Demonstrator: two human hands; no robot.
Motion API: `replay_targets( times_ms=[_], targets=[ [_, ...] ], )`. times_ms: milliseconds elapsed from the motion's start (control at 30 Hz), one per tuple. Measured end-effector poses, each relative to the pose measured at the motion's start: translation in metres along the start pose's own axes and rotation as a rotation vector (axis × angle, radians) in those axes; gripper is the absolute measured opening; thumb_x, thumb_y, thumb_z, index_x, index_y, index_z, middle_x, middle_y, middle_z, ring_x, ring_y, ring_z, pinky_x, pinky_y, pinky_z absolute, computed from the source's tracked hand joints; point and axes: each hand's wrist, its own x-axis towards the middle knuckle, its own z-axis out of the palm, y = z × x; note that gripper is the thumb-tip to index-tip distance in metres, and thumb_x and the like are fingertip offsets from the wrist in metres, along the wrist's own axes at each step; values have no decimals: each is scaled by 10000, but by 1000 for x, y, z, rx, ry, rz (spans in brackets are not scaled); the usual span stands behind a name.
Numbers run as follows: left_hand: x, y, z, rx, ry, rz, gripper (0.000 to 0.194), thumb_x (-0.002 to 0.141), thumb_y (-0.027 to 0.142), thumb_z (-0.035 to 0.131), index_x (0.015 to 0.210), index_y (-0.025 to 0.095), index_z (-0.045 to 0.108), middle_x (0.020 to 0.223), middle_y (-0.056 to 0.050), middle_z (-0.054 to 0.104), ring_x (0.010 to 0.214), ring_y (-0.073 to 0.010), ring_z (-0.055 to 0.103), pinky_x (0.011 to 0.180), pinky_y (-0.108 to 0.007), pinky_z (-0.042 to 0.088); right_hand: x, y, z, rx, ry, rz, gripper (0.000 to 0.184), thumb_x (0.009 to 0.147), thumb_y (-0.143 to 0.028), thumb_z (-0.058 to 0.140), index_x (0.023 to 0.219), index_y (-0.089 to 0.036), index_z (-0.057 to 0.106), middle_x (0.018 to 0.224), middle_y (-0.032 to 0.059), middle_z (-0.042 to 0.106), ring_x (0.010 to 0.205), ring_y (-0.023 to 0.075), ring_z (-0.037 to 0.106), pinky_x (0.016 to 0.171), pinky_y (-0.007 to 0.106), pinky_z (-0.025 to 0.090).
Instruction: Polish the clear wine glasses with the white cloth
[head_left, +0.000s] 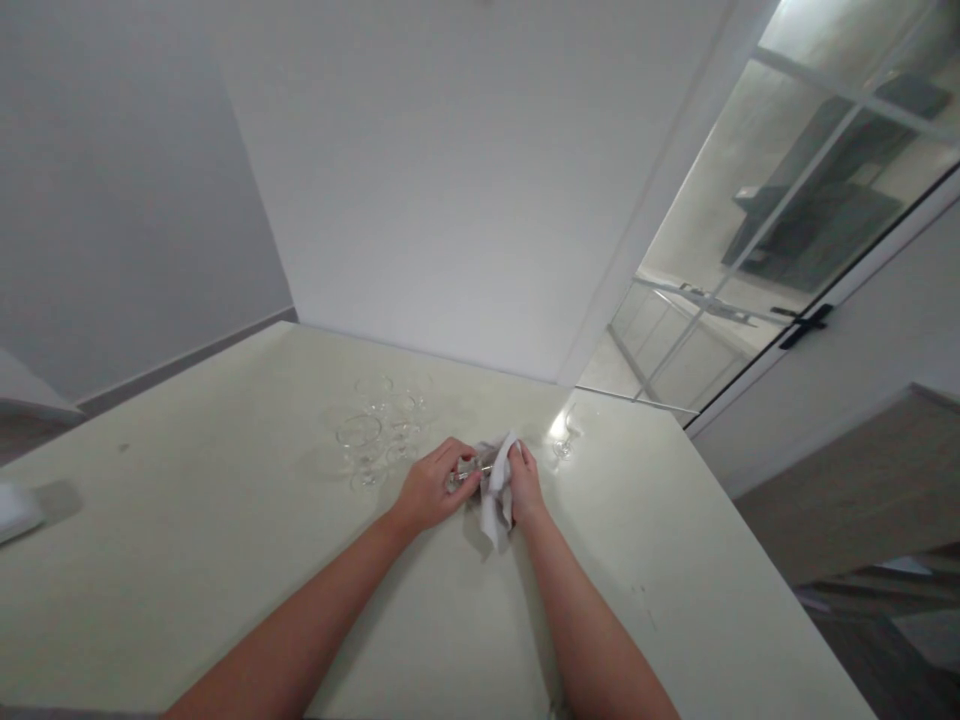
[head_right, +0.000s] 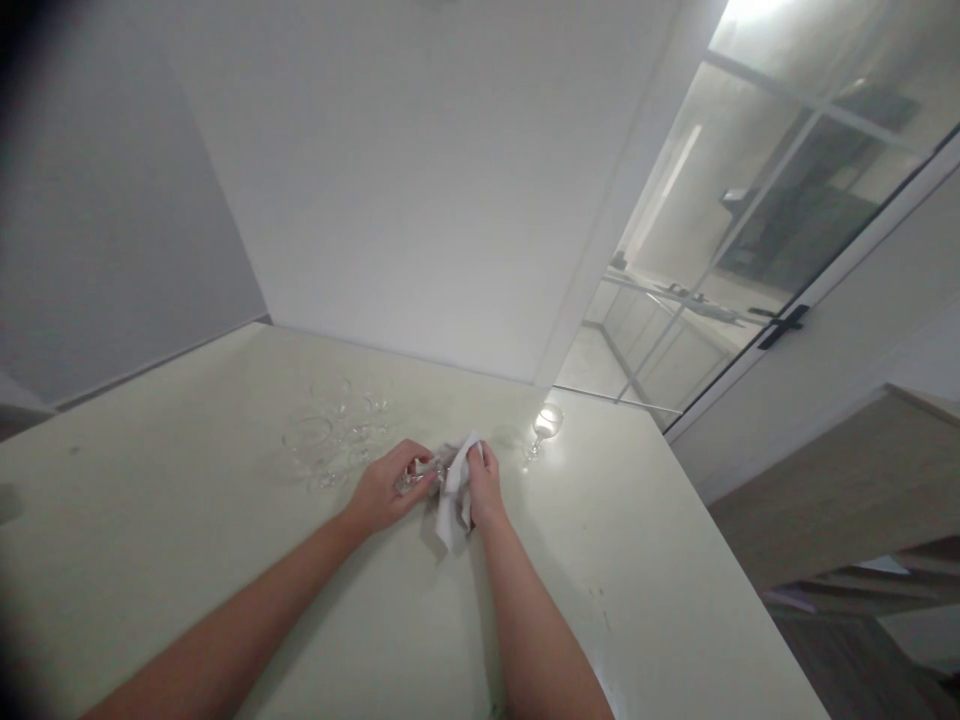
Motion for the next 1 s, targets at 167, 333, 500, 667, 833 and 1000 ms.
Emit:
replay_targets(
  times_ms=[167, 333, 500, 667, 833, 1000],
  targets=[
    [4, -5, 3, -203, 13, -228, 368, 883, 465, 471, 737, 155, 604, 679, -17, 561, 591, -120, 488, 575, -232, 376, -12, -13, -2, -271, -154, -140, 376, 648, -356, 745, 949, -192, 591, 776, -31, 587, 689, 135, 512, 658, 234, 423],
    [14, -22, 7, -597, 112, -611, 531, 852, 611, 389, 753, 134, 601, 576, 11, 529, 383, -80, 376, 417, -223, 295, -20, -26, 4, -455, -241, -266, 434, 597, -358, 785, 948, -175, 608, 841, 1, 606, 784, 174, 535, 747, 270, 437],
    [13, -19, 8, -538, 91, -472, 466, 874, 569, 396, 787, 153, 586, 608, 11, 512, 475, -105, 433, 472, -228, 352, -15, -16, 2, -424, -126, -268, 331, 667, -397, 730, 872, -174, 595, 738, -30, 555, 685, 135, 493, 637, 235, 413],
    [2, -4, 6, -255, 121, -60, 282, 850, 419, 541, 985, 173, 570, 933, -58, 568, 798, -163, 532, 713, -275, 440, -4, -1, -3, -182, 30, -85, 356, 814, -528, 546, 847, -175, 585, 704, -22, 538, 627, 124, 481, 578, 229, 405],
    [1, -8, 7, -204, 53, -85, 219, 903, 372, 458, 874, 185, 568, 829, -31, 561, 755, -150, 524, 702, -268, 418, -2, 0, -6, -225, 98, -61, 407, 846, -564, 476, 774, -174, 569, 649, -21, 507, 601, 132, 461, 568, 241, 400],
    [10, -24, 11, -540, 63, -657, 373, 878, 502, 381, 794, 172, 533, 677, 4, 514, 460, -95, 393, 423, -215, 268, -15, -13, -2, -487, -153, -416, 374, 667, -403, 738, 937, -178, 609, 852, 3, 584, 796, 164, 530, 753, 265, 438]
  ],
)
